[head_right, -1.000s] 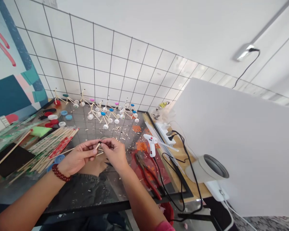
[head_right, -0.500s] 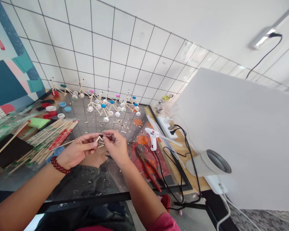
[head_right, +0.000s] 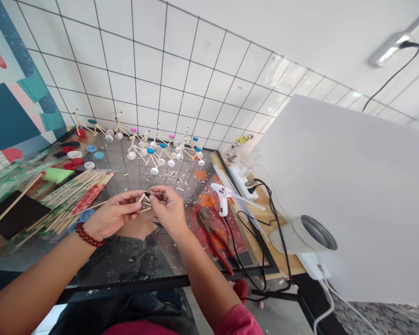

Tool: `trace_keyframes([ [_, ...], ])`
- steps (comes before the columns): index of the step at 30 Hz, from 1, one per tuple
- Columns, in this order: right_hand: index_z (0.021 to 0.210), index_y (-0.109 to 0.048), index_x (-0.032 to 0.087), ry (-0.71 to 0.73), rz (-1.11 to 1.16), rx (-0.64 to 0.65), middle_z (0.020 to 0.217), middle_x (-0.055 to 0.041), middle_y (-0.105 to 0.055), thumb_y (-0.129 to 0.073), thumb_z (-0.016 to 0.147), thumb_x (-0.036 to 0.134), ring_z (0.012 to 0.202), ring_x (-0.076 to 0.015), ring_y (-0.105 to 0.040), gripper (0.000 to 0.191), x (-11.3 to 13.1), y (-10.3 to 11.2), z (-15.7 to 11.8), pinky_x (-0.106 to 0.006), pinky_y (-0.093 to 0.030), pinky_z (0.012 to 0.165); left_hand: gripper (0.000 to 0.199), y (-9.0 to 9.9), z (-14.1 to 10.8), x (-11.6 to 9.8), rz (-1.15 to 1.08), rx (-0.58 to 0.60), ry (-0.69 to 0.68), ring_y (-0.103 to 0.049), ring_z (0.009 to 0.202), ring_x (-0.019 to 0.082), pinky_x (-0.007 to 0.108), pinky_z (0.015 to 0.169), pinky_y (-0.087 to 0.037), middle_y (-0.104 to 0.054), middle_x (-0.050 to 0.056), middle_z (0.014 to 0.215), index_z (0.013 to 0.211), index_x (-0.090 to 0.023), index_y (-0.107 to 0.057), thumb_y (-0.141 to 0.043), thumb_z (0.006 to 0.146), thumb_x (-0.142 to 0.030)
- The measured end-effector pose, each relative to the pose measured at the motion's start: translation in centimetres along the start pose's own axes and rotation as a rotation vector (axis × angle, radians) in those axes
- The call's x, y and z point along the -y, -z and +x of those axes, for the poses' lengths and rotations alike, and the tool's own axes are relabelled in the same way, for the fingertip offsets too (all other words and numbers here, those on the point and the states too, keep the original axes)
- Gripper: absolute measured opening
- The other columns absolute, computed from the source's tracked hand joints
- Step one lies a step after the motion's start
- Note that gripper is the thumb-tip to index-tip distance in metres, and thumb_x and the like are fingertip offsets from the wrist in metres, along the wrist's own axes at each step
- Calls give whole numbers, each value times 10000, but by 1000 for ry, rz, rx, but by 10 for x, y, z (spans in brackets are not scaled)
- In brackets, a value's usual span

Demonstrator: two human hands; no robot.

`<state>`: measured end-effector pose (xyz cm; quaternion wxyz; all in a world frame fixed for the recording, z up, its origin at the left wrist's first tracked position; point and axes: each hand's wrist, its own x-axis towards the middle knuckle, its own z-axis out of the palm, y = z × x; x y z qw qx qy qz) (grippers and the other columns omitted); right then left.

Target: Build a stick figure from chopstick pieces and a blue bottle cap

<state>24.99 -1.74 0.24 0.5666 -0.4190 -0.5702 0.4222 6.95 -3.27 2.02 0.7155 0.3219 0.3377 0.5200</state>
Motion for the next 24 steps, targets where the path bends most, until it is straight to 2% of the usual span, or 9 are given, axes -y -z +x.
trace_keyframes([
  [11,1061,-789,260,51,-41,7,1002,-54,-860,-785,878,362,932,-239,-816,209,-3,0,-2,-408,-675,916,402,2,1,2,21,0,15,-660,665,113,203,550,-514,-828,57,882,966,-194,-925,-1075,599,-129],
  [18,1066,-781,271,39,-71,9,999,-44,-855,-808,886,400,943,-233,-811,224,-2,1,-2,-411,-665,939,439,0,1,2,13,-26,18,-653,667,111,202,540,-515,-821,55,879,930,-190,-927,-1111,531,-170],
  [24,1068,-783,270,36,-80,17,1004,-49,-862,-805,881,353,934,-242,-810,206,1,2,-2,-423,-668,934,460,-1,0,1,14,-29,13,-646,659,106,194,534,-520,-823,53,865,912,-194,-930,-1132,500,-225],
])
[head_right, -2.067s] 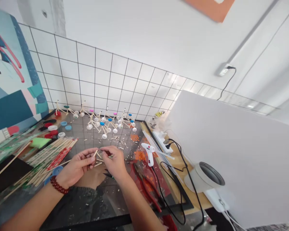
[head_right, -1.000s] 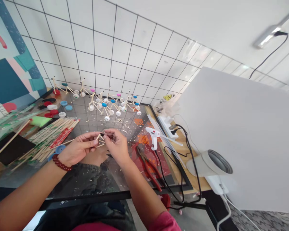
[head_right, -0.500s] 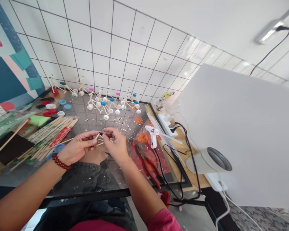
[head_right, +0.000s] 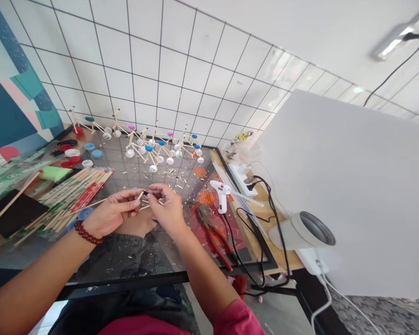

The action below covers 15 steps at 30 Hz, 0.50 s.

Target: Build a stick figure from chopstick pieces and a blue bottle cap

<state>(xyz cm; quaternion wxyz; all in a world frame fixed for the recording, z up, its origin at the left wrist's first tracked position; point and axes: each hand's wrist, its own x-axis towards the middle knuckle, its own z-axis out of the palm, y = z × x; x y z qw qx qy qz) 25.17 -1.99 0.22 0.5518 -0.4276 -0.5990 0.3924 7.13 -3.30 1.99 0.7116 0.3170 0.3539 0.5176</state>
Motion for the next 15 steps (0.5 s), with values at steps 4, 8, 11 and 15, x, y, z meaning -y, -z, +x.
trace_keyframes([
  [4,1091,-784,256,-1,-3,5,1034,-68,-866,-793,897,375,938,-251,-816,228,-2,0,-1,-428,-670,935,460,0,0,0,1,3,0,-647,655,107,194,535,-520,-829,57,854,900,-198,-930,-1138,493,-245],
  [8,1099,-791,264,4,12,5,1050,-65,-870,-822,899,417,959,-247,-819,253,-6,-1,-1,-410,-673,932,438,1,1,0,7,8,2,-632,646,96,190,544,-519,-831,48,846,888,-212,-928,-1136,506,-260],
  [11,1101,-794,273,10,20,2,1048,-64,-870,-837,901,436,943,-245,-817,262,-7,-1,-1,-410,-675,922,416,1,1,0,5,10,3,-643,663,102,189,547,-517,-832,44,849,867,-226,-926,-1135,509,-262],
  [15,1099,-796,280,14,18,-1,1017,-57,-869,-835,902,437,920,-247,-816,255,-7,-2,-1,-411,-675,901,427,1,1,0,8,7,5,-638,650,99,188,543,-517,-815,37,808,849,-223,-925,-1143,489,-288],
])
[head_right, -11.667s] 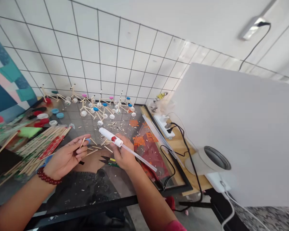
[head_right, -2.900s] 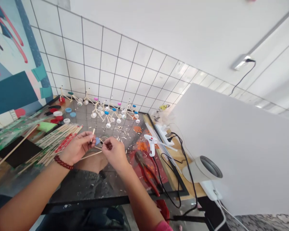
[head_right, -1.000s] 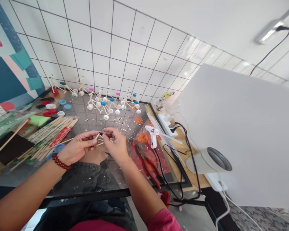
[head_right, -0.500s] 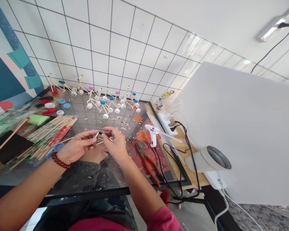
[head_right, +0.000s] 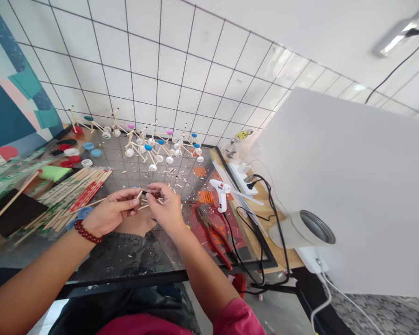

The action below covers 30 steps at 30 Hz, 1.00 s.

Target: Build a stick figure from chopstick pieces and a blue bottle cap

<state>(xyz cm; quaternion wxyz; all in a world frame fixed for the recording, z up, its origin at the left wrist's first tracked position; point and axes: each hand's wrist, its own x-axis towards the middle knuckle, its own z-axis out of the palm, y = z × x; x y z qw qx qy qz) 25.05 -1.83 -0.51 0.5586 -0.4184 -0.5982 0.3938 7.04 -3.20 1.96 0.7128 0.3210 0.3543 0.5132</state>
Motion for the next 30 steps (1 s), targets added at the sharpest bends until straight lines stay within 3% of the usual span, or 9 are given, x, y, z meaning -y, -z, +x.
trace_keyframes([
  [13,1076,-793,273,-2,8,7,1020,-75,-870,-831,891,435,926,-264,-823,249,2,-1,0,-432,-683,911,455,1,2,1,6,-16,1,-642,639,106,189,530,-511,-804,44,791,818,-213,-922,-1153,441,-320],
  [19,1083,-789,270,7,12,2,1014,-74,-858,-816,899,438,927,-267,-815,250,3,-3,-1,-439,-675,900,509,4,2,2,31,20,-30,-600,621,88,200,567,-522,-720,-9,729,1020,-220,-935,-1119,546,-251],
  [26,1067,-789,286,-8,28,10,979,-58,-858,-841,877,465,921,-265,-800,266,7,-3,-1,-446,-664,926,366,8,5,5,5,12,-11,-652,651,109,201,569,-518,-814,31,823,852,-214,-909,-1111,548,-233],
  [30,1245,-740,302,-11,81,-14,1182,-78,-846,-884,859,449,909,-243,-789,437,10,-2,-3,-419,-665,877,334,9,4,4,-67,30,-32,-667,625,104,213,635,-573,-795,14,775,901,-189,-903,-1082,619,-201],
])
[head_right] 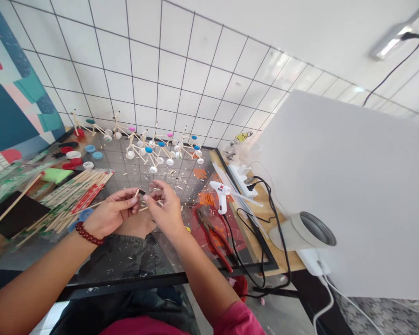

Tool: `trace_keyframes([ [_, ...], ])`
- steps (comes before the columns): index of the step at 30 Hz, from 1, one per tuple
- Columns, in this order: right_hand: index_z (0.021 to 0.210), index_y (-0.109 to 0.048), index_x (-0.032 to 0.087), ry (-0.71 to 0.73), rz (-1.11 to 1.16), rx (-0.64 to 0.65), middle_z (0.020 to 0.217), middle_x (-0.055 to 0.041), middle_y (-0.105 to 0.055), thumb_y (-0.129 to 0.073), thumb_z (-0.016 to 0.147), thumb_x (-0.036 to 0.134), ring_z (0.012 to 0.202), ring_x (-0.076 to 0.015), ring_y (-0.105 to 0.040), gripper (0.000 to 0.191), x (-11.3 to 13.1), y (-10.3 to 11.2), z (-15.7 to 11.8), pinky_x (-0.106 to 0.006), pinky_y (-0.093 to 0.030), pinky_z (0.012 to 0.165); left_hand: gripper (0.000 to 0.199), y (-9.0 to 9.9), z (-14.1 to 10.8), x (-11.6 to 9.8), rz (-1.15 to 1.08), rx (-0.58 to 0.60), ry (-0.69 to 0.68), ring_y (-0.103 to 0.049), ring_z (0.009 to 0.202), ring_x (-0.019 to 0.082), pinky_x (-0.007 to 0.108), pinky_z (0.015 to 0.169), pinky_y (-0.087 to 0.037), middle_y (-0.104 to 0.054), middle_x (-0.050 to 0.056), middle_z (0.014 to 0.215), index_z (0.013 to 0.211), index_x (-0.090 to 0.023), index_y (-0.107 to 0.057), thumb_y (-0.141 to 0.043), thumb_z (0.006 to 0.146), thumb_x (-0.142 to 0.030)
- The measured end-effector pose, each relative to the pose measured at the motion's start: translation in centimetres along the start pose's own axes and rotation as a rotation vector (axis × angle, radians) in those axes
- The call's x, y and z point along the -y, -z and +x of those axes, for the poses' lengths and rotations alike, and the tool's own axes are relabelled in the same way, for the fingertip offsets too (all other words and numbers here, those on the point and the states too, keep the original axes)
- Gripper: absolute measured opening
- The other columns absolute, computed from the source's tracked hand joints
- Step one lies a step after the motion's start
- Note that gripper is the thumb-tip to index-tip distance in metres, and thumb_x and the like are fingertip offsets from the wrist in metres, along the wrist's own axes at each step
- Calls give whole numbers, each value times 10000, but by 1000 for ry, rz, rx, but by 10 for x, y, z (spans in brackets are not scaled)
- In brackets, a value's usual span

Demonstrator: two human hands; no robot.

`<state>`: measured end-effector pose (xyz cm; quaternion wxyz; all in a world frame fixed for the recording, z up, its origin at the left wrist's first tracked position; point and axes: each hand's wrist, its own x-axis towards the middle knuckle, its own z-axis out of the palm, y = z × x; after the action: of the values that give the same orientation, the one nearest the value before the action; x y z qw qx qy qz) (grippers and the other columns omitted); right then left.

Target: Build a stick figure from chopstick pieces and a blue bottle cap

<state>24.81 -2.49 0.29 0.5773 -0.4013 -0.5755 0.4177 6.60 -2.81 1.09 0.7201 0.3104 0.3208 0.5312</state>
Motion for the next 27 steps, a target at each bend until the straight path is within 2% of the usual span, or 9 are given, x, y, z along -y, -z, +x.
trace_keyframes([
  [2,1282,-715,298,-8,5,-8,1181,-73,-833,-873,872,427,878,-224,-777,458,1,-2,-3,-394,-656,842,270,-1,0,-2,-75,19,-16,-732,728,138,246,748,-625,-805,19,810,875,-187,-884,-1054,666,-170],
  [4,1201,-730,278,-1,-13,19,1053,-51,-819,-837,894,407,850,-215,-761,350,1,-6,-7,-372,-642,821,234,-2,-1,-4,-131,29,-35,-771,843,171,282,829,-645,-825,32,876,846,-187,-863,-1038,692,-163],
  [6,1102,-745,263,27,-39,74,979,-40,-797,-810,901,385,829,-209,-747,244,1,-12,-10,-351,-630,795,239,-5,-3,-6,-156,20,-51,-777,891,187,291,831,-645,-838,38,921,837,-191,-857,-1042,687,-176],
  [9,1063,-756,259,67,-86,121,1006,-46,-788,-804,871,339,807,-198,-729,214,1,-23,-11,-325,-603,736,262,-8,-5,-6,-170,-2,-42,-773,882,192,298,829,-638,-848,40,937,840,-202,-867,-1056,658,-196],
  [14,1071,-768,265,76,-157,71,1045,-52,-784,-773,848,315,785,-185,-683,228,-2,-31,-5,-310,-596,708,269,-13,-7,-4,-183,-31,-3,-789,946,216,314,922,-632,-869,73,997,887,-184,-887,-1031,663,-152],
  [21,904,-777,263,126,-151,47,946,-46,-796,-749,871,356,800,-197,-683,102,3,-30,2,-338,-609,780,239,-15,-7,-3,-222,-63,-9,-767,889,165,263,889,-618,-867,67,1003,846,-167,-878,-1009,659,-93],
  [27,896,-787,249,79,-145,66,866,-43,-809,-753,906,415,785,-217,-694,170,12,-24,-2,-368,-608,810,383,-13,-6,-4,-225,-75,-5,-773,880,180,301,853,-631,-866,77,1072,1061,-188,-892,-970,696,-97],
])
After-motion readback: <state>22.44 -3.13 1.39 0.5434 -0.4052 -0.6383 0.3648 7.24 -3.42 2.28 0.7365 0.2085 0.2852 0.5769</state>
